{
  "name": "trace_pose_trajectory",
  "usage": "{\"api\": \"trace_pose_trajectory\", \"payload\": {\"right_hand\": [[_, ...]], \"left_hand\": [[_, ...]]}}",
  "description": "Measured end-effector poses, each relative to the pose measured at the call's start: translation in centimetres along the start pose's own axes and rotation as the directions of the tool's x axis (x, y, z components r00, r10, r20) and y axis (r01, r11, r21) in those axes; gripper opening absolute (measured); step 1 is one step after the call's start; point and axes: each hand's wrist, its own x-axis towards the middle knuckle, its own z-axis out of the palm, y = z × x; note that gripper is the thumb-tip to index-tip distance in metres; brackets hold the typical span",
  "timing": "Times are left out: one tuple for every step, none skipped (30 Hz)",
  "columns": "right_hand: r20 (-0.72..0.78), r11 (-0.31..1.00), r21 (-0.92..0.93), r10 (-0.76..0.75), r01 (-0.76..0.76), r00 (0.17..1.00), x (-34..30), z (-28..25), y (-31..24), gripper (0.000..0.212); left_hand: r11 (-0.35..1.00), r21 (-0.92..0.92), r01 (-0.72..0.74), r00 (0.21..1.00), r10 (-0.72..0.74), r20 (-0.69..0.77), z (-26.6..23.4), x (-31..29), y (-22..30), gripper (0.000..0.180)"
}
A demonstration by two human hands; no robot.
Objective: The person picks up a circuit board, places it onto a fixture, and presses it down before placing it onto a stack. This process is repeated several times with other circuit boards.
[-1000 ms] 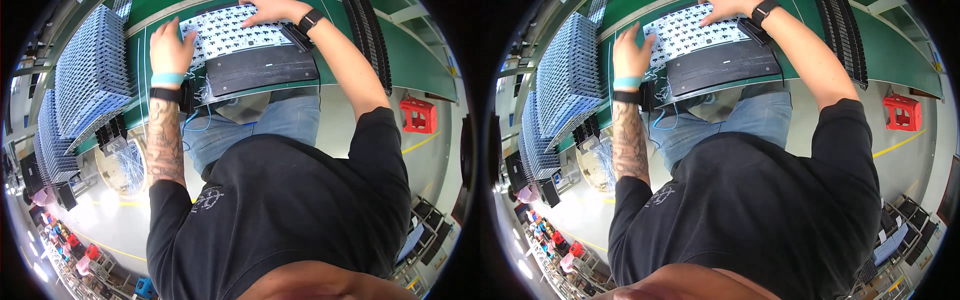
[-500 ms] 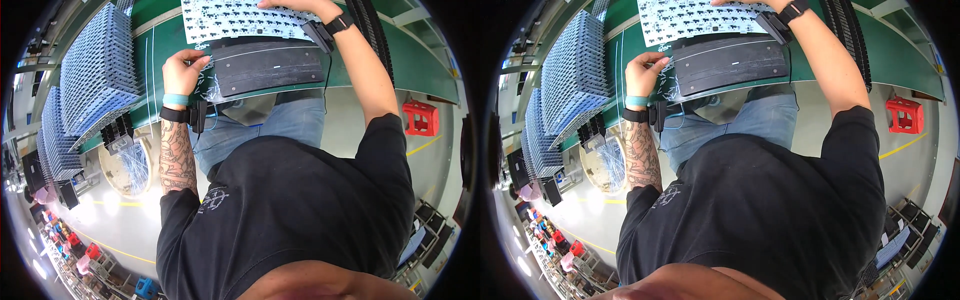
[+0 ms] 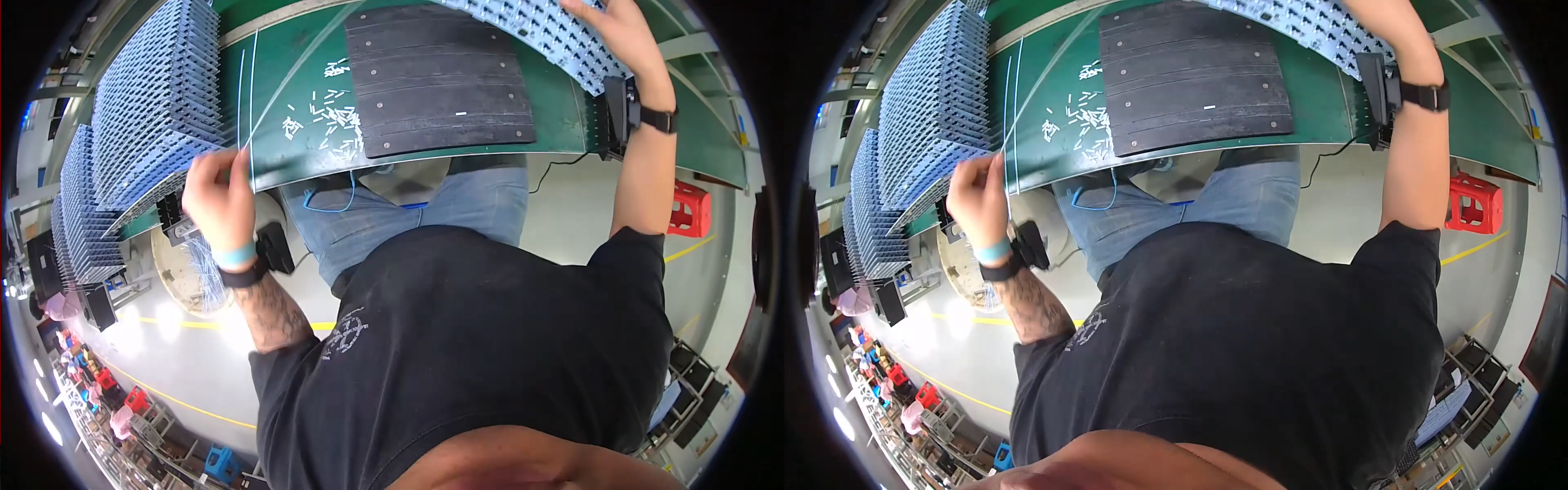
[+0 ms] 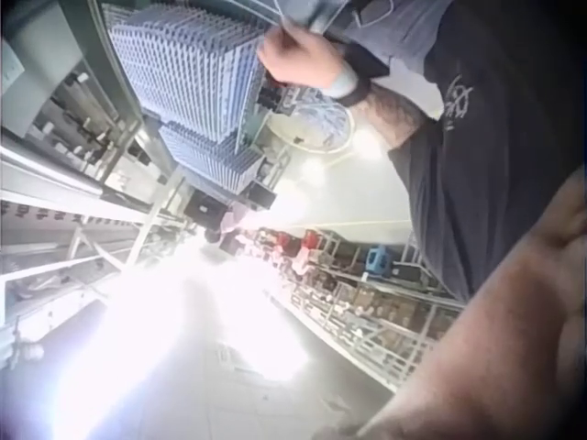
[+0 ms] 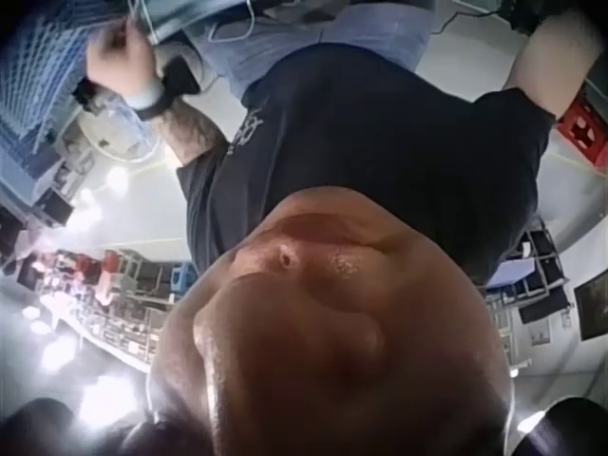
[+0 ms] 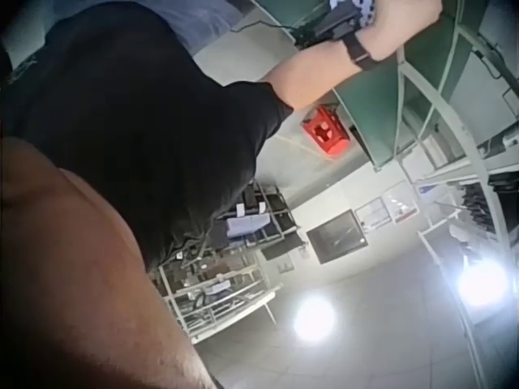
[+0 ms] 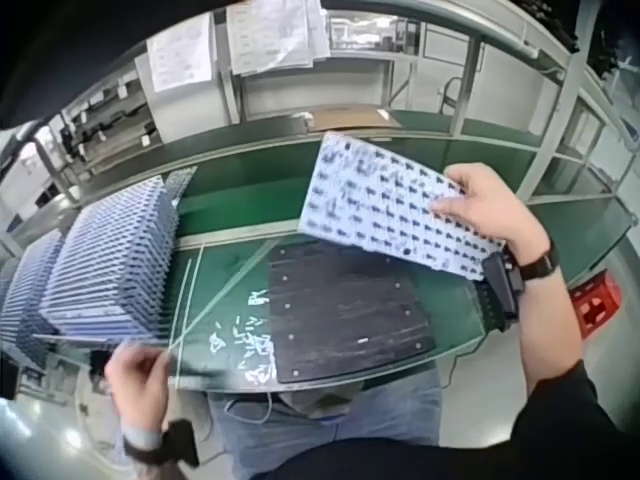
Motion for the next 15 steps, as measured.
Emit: {"api": "trace_pose_trajectory", "payload": {"right_hand": [[0.028, 0.989, -0.095, -0.111, 0.113, 0.993, -0.7, 0.8, -0.9, 0.022], [0.064, 0.957, -0.187, -0.215, 0.224, 0.974, -1.3, 1.8, -1.8, 0.024], [0.112, 0.903, -0.275, -0.31, 0.329, 0.944, -1.8, 2.8, -2.5, 0.025], [0.112, 0.906, -0.271, -0.307, 0.326, 0.945, -1.9, 4.3, -3.1, 0.025], [0.186, 0.862, -0.32, -0.349, 0.392, 0.919, -2.1, 5.9, -3.9, 0.027], [0.261, 0.812, -0.358, -0.387, 0.461, 0.884, -2.1, 7.6, -4.5, 0.029], [0.258, 0.815, -0.353, -0.387, 0.46, 0.885, -2.1, 9.2, -5.1, 0.029], [0.256, 0.803, -0.334, -0.426, 0.493, 0.868, -2.1, 10.2, -5.9, 0.029], [0.252, 0.79, -0.316, -0.464, 0.526, 0.849, -2.2, 11.0, -6.3, 0.029], [0.253, 0.79, -0.322, -0.46, 0.522, 0.851, -2.3, 11.5, -6.5, 0.029], [0.247, 0.804, -0.299, -0.456, 0.515, 0.855, -2.3, 12.0, -6.7, 0.029], [0.241, 0.817, -0.275, -0.452, 0.507, 0.859, -2.3, 12.3, -6.8, 0.029], [0.237, 0.827, -0.25, -0.452, 0.503, 0.86, -2.3, 12.5, -7.0, 0.028], [0.239, 0.823, -0.252, -0.457, 0.509, 0.857, -2.4, 12.7, -7.0, 0.028], [0.228, 0.821, -0.253, -0.464, 0.512, 0.856, -2.4, 12.8, -7.0, 0.028]], "left_hand": [[0.995, 0.058, 0.082, 0.996, -0.079, -0.048, -0.4, -1.7, -1.0, 0.012], [0.995, 0.063, 0.08, 0.996, -0.077, -0.047, -0.2, -3.0, -1.6, 0.012], [0.974, 0.224, 0.033, 0.996, -0.014, -0.086, 0.1, -4.4, -2.0, 0.011], [0.925, 0.381, -0.008, 0.992, 0.055, -0.114, 0.3, -5.5, -2.4, 0.012], [0.924, 0.383, -0.011, 0.992, 0.057, -0.109, 0.5, -6.3, -2.7, 0.012], [0.901, 0.433, 0.033, 0.995, 0.011, -0.098, 0.6, -7.0, -3.0, 0.013], [0.873, 0.482, 0.075, 0.995, -0.036, -0.09, 0.7, -7.6, -3.2, 0.014], [0.847, 0.518, 0.116, 0.993, -0.085, -0.083, 0.9, -7.8, -3.1, 0.015], [0.851, 0.512, 0.112, 0.993, -0.083, -0.079, 0.9, -7.5, -2.8, 0.015], [0.885, 0.445, 0.139, 0.989, -0.103, -0.105, 0.8, -7.0, -2.3, 0.019], [0.911, 0.377, 0.167, 0.983, -0.125, -0.133, 0.5, -6.2, -1.6, 0.024], [0.933, 0.305, 0.193, 0.976, -0.149, -0.159, 0.5, -5.5, -1.1, 0.028], [0.933, 0.301, 0.195, 0.975, -0.151, -0.163, 0.9, -4.7, -0.6, 0.028], [0.985, 0.115, 0.132, 0.981, -0.113, -0.158, 1.9, -3.7, -0.2, 0.039], [0.995, -0.077, 0.06, 0.984, -0.072, -0.161, 3.1, -2.5, 0.2, 0.05]]}}
